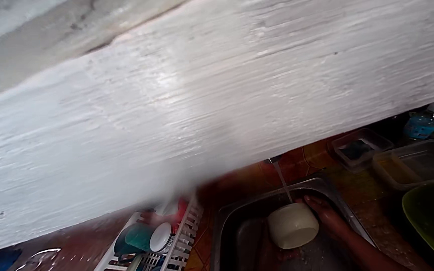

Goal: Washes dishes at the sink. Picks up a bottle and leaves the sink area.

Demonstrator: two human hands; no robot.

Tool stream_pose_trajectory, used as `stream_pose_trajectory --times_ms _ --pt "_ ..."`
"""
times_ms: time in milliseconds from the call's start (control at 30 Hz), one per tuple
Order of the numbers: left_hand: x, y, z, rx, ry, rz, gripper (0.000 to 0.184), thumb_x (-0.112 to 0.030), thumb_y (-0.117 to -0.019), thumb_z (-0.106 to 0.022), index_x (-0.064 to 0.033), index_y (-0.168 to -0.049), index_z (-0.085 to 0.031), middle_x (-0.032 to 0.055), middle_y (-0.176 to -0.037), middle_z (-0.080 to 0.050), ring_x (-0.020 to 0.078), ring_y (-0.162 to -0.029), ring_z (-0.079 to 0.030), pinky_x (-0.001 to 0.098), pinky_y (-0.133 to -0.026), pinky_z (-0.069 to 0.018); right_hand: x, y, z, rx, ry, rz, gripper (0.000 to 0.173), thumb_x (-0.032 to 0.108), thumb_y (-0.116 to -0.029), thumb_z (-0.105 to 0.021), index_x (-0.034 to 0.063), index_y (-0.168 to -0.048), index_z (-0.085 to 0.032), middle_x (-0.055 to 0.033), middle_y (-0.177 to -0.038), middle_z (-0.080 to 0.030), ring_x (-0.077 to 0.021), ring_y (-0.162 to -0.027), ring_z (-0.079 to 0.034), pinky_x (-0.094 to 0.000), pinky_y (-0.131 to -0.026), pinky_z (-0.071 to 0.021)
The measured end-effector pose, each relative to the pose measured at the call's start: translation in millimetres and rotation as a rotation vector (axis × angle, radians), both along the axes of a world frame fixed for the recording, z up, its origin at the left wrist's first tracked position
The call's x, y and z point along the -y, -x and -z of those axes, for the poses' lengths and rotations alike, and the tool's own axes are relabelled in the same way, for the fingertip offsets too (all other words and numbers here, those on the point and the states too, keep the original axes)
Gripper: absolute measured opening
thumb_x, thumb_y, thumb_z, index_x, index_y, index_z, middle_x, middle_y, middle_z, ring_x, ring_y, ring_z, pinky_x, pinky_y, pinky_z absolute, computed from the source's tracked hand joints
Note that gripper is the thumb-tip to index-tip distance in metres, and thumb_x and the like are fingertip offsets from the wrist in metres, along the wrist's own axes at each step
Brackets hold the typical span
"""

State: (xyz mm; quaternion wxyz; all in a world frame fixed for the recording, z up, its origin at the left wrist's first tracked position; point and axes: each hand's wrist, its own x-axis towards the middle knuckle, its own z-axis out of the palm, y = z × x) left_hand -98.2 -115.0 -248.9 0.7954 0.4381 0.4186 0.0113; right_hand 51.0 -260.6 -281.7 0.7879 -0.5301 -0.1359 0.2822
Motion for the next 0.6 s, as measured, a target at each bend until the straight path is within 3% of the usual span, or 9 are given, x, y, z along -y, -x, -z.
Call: stream_pose_trajectory --times_ms 133,200,267,333,367,433,500,533,600 --pt "4.8 -5.0 -0.4 0.035 -0.005 -0.063 0.06 -0.051 -0.1107 -0.023 -0.0081 -0.15 -0.038 0.0271 -0.136 -0.055 0.0418 -0.107 -0.064 0.054 -0.08 -0.0571 6.4 -0.1 8.9 -0.028 0.008 0.049 0.047 0.024 -0.1102 -0.032 0.0026 -0.103 -0.073 -0.0051 -0.107 -0.076 -0.0113 -0.102 -0.07 -0.0293 -0.092 -0.0564" --pt "4.7 -7.1 5.6 0.083 -0.12 -0.061 0.049 -0.038 -0.1118 -0.029 -0.0031 -0.142 -0.044 0.0263 -0.126 -0.059 0.0374 -0.099 -0.065 0.0508 -0.077 -0.0567 6.4 3.1 11.1 -0.116 0.116 0.057 0.046 0.031 -0.1117 -0.033 0.0048 -0.116 -0.07 -0.0054 -0.119 -0.073 -0.0134 -0.112 -0.066 -0.0336 -0.098 -0.0524" --pt "0.7 -5.8 19.2 0.207 -0.279 -0.005 0.039 -0.023 -0.1059 -0.036 0.0002 -0.134 -0.049 0.0187 -0.132 -0.058 0.0256 -0.109 -0.062 0.0426 -0.085 -0.0555 6.3 7.3 11.0 -0.285 0.237 0.012 0.039 0.033 -0.1095 -0.046 0.006 -0.132 -0.063 -0.0106 -0.128 -0.066 -0.0203 -0.116 -0.063 -0.042 -0.098 -0.0518" --pt "-6.0 -5.7 33.2 0.349 -0.423 0.053 0.026 -0.013 -0.0906 -0.043 0.0022 -0.111 -0.05 0.0169 -0.149 -0.046 0.0205 -0.131 -0.049 0.0385 -0.1 -0.0489 6.3 8.7 11.9 -0.474 0.3 -0.057 0.036 0.031 -0.1073 -0.053 0.0118 -0.137 -0.056 -0.016 -0.12 -0.065 -0.028 -0.101 -0.067 -0.0467 -0.079 -0.0578" --pt "-9.7 -5.2 39.0 0.407 -0.456 0.07 0.025 -0.011 -0.0858 -0.046 0.002 -0.107 -0.05 0.0186 -0.154 -0.041 0.0224 -0.14 -0.042 0.0401 -0.106 -0.0447 7.0 8.0 12.8 -0.54 0.311 -0.088 0.036 0.031 -0.1076 -0.052 0.016 -0.14 -0.053 -0.0185 -0.117 -0.065 -0.0323 -0.093 -0.068 -0.0488 -0.068 -0.0585" --pt "-13.8 -3.5 44.4 0.447 -0.447 0.077 0.041 -0.01 -0.083 -0.048 0.0044 -0.121 -0.05 0.0202 -0.157 -0.037 0.0242 -0.144 -0.039 0.0418 -0.111 -0.0416 7.2 5.9 13.6 -0.531 0.315 -0.089 0.033 0.025 -0.109 -0.049 0.0167 -0.14 -0.053 -0.0191 -0.113 -0.066 -0.0324 -0.086 -0.069 -0.0474 -0.061 -0.0582" --pt "-12.5 -2.6 42.3 0.403 -0.393 0.053 0.06 -0.01 -0.0855 -0.049 0.0028 -0.143 -0.041 0.0196 -0.152 -0.043 0.0243 -0.135 -0.048 0.0421 -0.106 -0.047 6.5 4.8 14.4 -0.386 0.321 -0.055 0.034 0.014 -0.1086 -0.048 0.0123 -0.142 -0.054 -0.0165 -0.12 -0.065 -0.0267 -0.097 -0.068 -0.0435 -0.076 -0.0583" --pt "-11.6 -2.5 40.1 0.365 -0.368 0.055 0.063 -0.012 -0.0896 -0.047 0.0005 -0.15 -0.035 0.0199 -0.152 -0.043 0.0258 -0.134 -0.049 0.0436 -0.105 -0.0476 6.0 3.8 14.3 -0.309 0.33 -0.04 0.034 0.012 -0.1079 -0.049 0.0106 -0.141 -0.056 -0.0161 -0.125 -0.065 -0.0255 -0.105 -0.067 -0.0434 -0.084 -0.0579" --pt "-10.9 -2.7 37.3 0.287 -0.321 0.068 0.059 -0.018 -0.1008 -0.042 -0.0047 -0.157 -0.028 0.0204 -0.156 -0.04 0.0297 -0.135 -0.05 0.0479 -0.104 -0.0485 5.2 1.3 10.3 -0.193 0.357 -0.017 0.033 0.01 -0.107 -0.051 0.009 -0.139 -0.059 -0.0161 -0.13 -0.064 -0.0249 -0.111 -0.066 -0.0438 -0.09 -0.0563"
